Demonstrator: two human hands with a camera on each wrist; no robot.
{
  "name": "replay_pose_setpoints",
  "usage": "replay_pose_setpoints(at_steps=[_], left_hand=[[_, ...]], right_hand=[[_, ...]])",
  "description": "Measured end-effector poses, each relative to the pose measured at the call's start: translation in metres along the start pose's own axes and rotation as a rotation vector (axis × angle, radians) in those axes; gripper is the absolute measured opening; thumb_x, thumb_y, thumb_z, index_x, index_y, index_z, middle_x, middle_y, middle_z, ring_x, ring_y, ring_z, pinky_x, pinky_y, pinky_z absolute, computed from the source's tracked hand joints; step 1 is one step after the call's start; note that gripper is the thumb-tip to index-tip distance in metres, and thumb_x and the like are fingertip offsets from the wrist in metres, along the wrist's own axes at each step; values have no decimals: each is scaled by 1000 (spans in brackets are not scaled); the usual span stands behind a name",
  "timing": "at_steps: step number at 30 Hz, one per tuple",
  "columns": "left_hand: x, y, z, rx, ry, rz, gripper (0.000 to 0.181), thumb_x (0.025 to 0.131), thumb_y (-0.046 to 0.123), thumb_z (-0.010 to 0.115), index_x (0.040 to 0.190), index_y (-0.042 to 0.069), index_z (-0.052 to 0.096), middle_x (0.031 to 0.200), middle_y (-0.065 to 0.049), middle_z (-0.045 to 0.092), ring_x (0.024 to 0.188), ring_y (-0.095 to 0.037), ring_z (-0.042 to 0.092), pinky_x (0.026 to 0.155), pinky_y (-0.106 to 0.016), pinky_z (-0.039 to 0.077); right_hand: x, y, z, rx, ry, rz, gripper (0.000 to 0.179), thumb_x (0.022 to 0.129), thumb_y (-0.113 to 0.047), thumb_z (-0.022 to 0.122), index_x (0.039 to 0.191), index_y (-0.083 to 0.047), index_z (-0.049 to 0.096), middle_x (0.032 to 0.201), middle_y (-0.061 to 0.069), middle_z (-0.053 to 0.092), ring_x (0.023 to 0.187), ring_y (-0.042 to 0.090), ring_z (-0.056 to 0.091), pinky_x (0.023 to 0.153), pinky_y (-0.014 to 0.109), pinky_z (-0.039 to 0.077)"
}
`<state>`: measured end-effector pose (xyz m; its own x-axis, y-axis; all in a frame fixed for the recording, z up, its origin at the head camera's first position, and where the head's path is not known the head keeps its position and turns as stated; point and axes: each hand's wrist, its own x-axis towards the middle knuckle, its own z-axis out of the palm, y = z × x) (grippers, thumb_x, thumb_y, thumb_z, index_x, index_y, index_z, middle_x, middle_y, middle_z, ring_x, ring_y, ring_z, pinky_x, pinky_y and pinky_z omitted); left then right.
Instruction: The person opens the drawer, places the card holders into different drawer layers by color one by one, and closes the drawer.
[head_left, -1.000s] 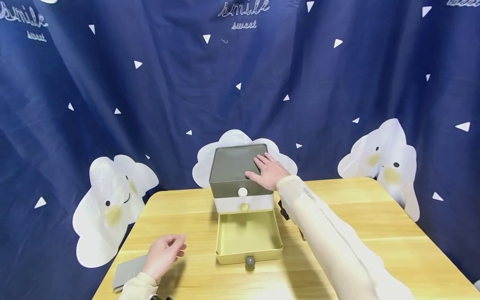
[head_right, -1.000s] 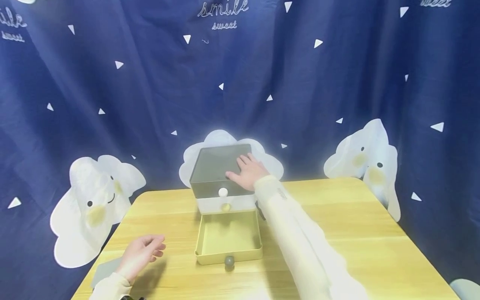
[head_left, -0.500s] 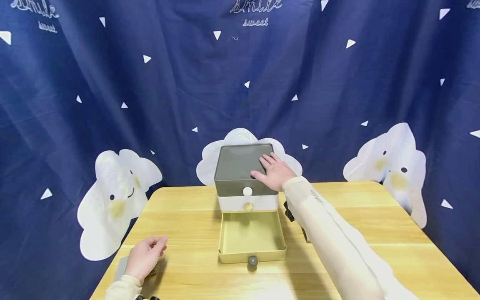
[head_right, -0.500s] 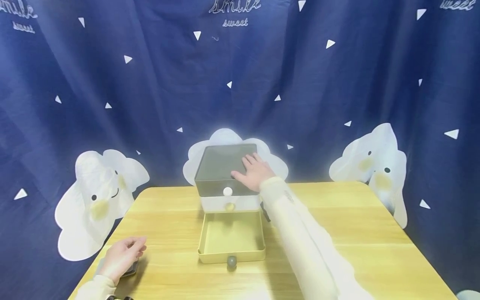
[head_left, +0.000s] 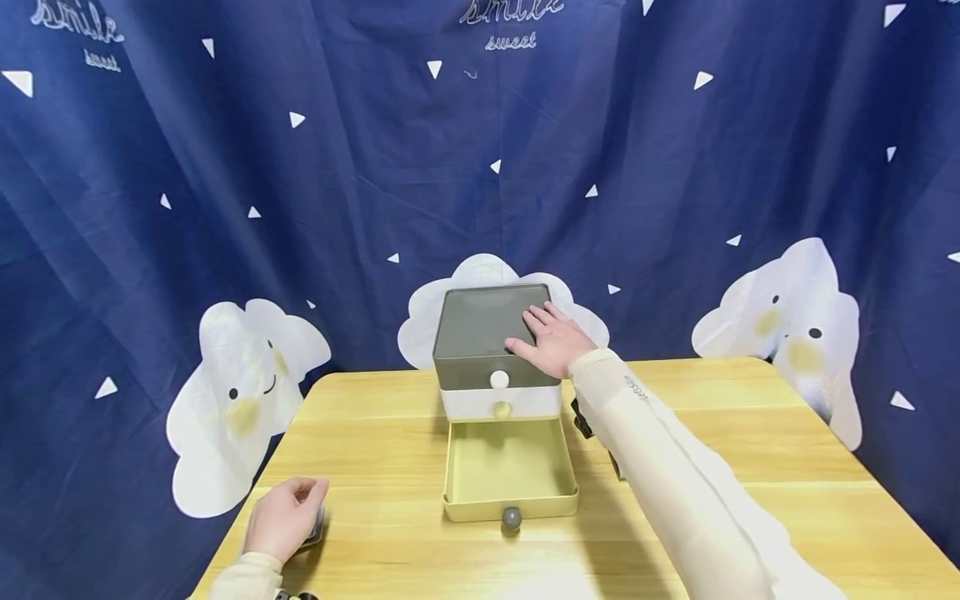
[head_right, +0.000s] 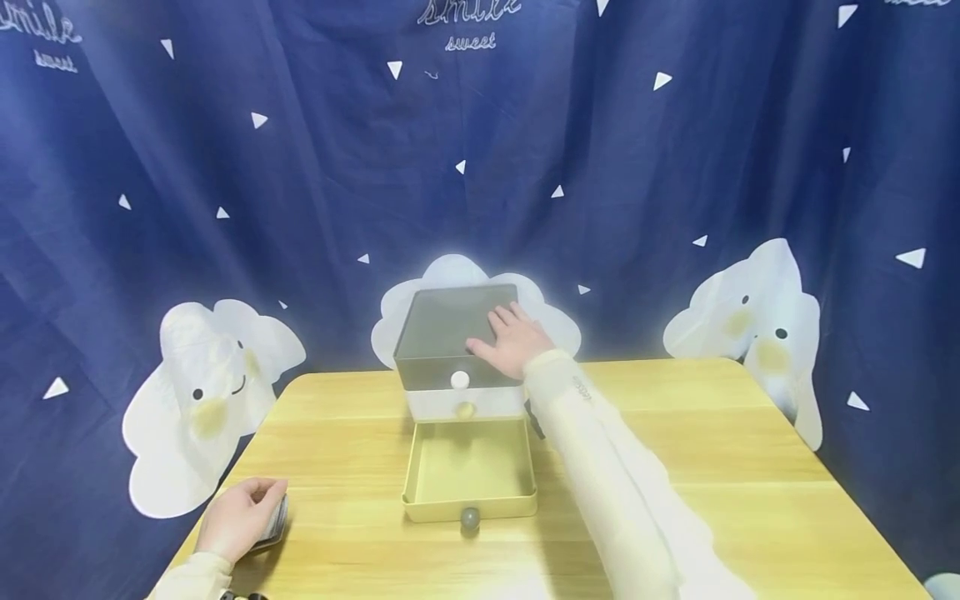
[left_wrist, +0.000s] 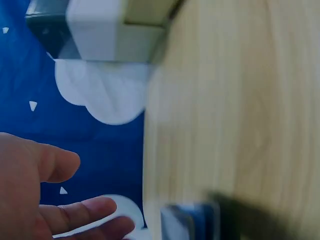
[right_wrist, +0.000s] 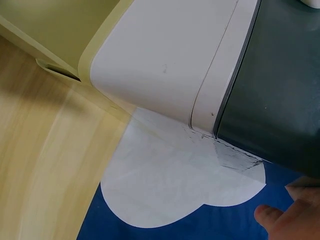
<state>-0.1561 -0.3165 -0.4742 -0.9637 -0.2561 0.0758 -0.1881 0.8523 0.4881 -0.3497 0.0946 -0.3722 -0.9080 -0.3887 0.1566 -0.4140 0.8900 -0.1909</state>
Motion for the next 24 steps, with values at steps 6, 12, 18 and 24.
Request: replay_pose_setpoints(at_steps=[6, 12, 18, 24], left_hand=[[3, -14, 2, 161, -43, 12, 72, 84, 58, 49, 114, -8, 58, 107, -32, 53, 100, -49, 47, 81, -56, 39], [5, -24, 5, 235, -111, -36, 95, 77, 71, 47, 121, -14, 47, 107, -35, 48, 91, -45, 47, 69, -50, 41], [6, -30, 3, 264, -193, -126, 109, 69, 78, 48, 122, -18, 41, 102, -36, 44, 81, -46, 46, 64, -49, 41], [11, -43, 5, 277, -228, -148, 113, 67, 81, 46, 121, -19, 41, 100, -35, 45, 79, -47, 47, 67, -53, 40]], right_hand=[[0, 1, 0, 5, -12, 3, 86, 84, -72, 22, 144, -10, 30, 149, 5, 24, 138, 26, 7, 107, 49, 14], [1, 2, 0, 12, 0, 7, 87, 84, -73, 22, 144, -10, 30, 149, 4, 24, 138, 26, 7, 106, 49, 15], [1, 2, 0, -11, -4, -16, 86, 85, -71, 22, 143, -8, 30, 148, 6, 25, 137, 27, 8, 109, 42, 11], [0, 2, -1, -2, 0, -28, 85, 86, -69, 25, 142, -6, 31, 147, 9, 26, 137, 28, 9, 109, 38, 9]])
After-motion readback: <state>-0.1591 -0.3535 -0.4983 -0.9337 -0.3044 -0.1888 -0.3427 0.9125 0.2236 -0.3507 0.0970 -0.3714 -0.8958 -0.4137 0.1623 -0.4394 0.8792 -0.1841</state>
